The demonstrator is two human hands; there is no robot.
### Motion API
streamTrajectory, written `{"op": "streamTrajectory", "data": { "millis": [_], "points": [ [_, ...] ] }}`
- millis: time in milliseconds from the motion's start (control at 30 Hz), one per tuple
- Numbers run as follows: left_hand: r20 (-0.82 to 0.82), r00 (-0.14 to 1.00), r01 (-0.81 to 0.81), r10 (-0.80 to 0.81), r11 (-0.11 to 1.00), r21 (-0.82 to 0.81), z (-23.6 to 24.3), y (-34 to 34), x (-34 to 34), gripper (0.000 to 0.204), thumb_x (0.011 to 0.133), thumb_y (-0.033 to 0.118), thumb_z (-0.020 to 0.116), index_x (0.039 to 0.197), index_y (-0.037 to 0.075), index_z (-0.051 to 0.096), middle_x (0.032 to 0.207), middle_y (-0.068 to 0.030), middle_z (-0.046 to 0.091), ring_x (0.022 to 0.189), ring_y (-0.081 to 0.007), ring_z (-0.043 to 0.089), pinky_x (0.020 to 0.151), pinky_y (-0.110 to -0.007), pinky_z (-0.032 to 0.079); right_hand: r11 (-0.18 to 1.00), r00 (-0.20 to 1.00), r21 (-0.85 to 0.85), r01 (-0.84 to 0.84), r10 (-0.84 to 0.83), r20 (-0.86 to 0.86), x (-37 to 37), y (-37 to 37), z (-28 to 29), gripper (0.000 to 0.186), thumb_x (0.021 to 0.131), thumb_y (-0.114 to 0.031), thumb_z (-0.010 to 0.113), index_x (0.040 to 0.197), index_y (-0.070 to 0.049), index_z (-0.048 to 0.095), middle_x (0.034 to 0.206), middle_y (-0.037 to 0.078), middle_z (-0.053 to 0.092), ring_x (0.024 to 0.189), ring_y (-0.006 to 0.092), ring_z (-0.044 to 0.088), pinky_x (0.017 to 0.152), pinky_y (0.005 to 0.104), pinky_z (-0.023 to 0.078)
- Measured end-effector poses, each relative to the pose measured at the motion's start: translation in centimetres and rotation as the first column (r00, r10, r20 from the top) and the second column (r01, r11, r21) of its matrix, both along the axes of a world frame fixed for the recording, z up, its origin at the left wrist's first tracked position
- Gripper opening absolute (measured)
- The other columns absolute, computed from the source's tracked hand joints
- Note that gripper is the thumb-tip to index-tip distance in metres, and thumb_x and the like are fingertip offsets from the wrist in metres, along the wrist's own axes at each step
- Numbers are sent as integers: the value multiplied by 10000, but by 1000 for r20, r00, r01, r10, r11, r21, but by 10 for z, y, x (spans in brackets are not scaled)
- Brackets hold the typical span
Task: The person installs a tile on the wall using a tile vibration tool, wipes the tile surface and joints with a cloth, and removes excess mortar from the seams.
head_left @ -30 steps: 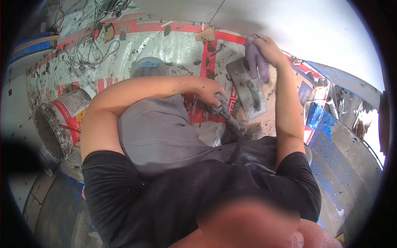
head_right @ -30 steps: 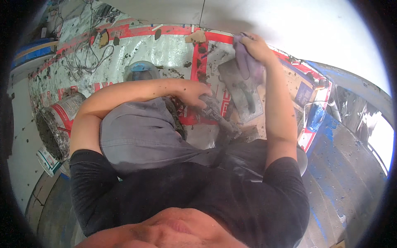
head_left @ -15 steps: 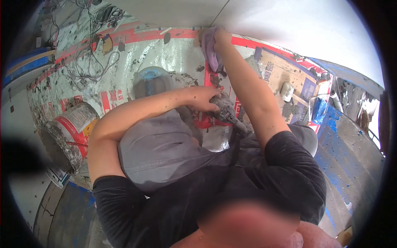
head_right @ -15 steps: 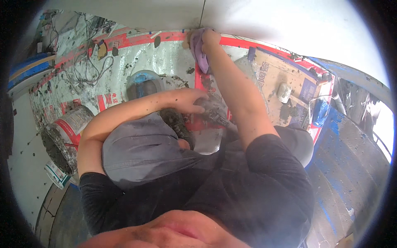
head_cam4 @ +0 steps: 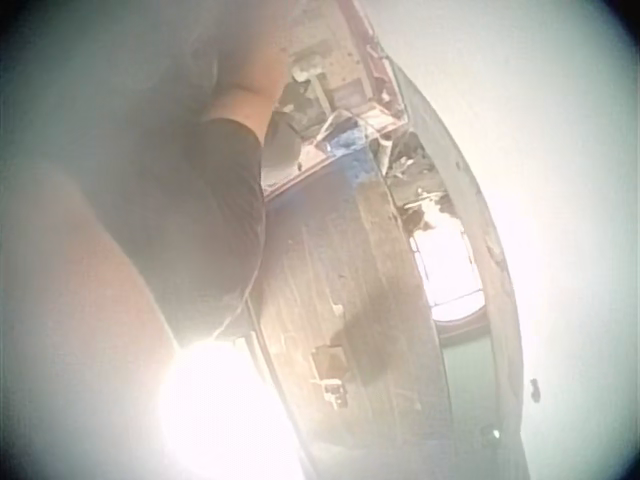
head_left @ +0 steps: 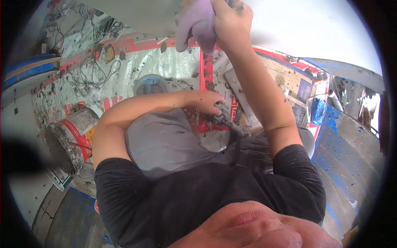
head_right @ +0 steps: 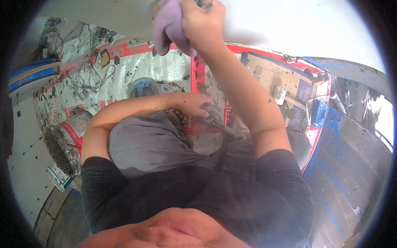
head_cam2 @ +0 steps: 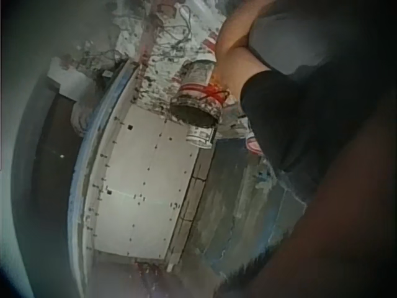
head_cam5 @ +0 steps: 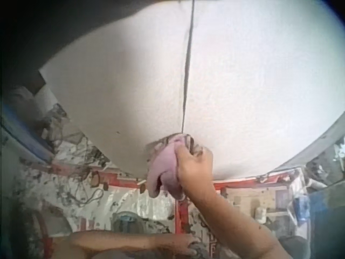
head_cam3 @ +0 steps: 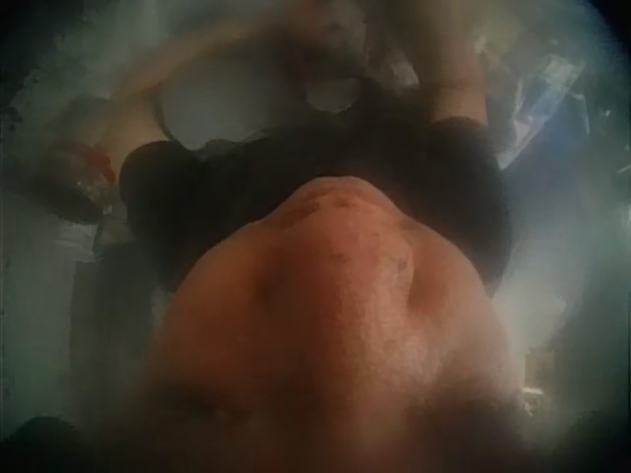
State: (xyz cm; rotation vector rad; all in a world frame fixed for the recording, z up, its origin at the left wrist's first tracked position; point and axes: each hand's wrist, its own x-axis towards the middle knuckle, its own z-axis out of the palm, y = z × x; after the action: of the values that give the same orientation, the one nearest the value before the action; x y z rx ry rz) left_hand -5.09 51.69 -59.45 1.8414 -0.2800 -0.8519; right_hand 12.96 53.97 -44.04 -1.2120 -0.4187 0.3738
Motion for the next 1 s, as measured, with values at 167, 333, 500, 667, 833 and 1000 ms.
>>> {"op": "streamTrajectory", "data": {
  "millis": [167, 333, 500, 667, 833, 1000],
  "points": [
    [28, 999, 37, -38, 997, 63, 9, -6, 1, 606, 896, 347, 681, 1350, -31, 546, 1296, -228, 605, 1211, -349, 592, 1022, -423, 472, 968, 888, -250, -20, 132, 440, 20, -27, 88, 229, 963, -174, 587, 940, 37, 674, 801, 94, 676, 710, 140, 607, 649, 313, 494],
    [-21, 995, 101, -100, 993, 63, 18, -7, -2, 630, 889, 368, 688, 1362, -23, 546, 1278, -226, 617, 1203, -352, 599, 1008, -433, 478, 206, 454, -977, -58, 877, 158, 30, -114, -17, 257, 924, -210, 586, 991, 19, 681, 857, 240, 680, 814, 396, 663, 763, 467, 510],
    [-12, 980, 198, -198, 973, 121, 16, -12, 10, 592, 886, 372, 686, 1327, -4, 569, 1242, -228, 632, 1171, -379, 610, 983, -447, 488, 156, 579, -980, -124, 814, 56, 36, -175, -103, 260, 929, -242, 606, 1026, -25, 713, 918, 251, 699, 893, 425, 677, 819, 494, 520],
    [26, 996, 71, -80, 966, 250, 7, -13, 14, 548, 882, 362, 681, 1290, 10, 585, 1221, -227, 636, 1161, -397, 608, 978, -459, 488, 135, 690, -947, -291, 716, -110, 41, -197, -147, 369, 906, -312, 655, 1078, 6, 733, 983, 258, 720, 958, 383, 699, 867, 448, 523],
    [155, 988, -62, 24, 967, 247, 4, -5, 10, 552, 890, 375, 675, 1296, 14, 579, 1221, -219, 637, 1196, -385, 596, 1002, -462, 476, 397, 950, -899, -185, 308, -59, 46, -189, -180, 405, 948, -369, 624, 1080, -1, 727, 899, 187, 720, 849, 244, 679, 793, 382, 514],
    [108, 993, -58, 37, 979, 196, 7, 1, -4, 556, 890, 373, 684, 1292, 1, 587, 1218, -222, 637, 1192, -377, 600, 1023, -443, 470, 582, 973, -810, -71, 220, 73, 23, -134, -219, 371, 946, -338, 615, 1021, 2, 744, 880, 177, 726, 848, 233, 684, 807, 372, 509]
  ]
}}
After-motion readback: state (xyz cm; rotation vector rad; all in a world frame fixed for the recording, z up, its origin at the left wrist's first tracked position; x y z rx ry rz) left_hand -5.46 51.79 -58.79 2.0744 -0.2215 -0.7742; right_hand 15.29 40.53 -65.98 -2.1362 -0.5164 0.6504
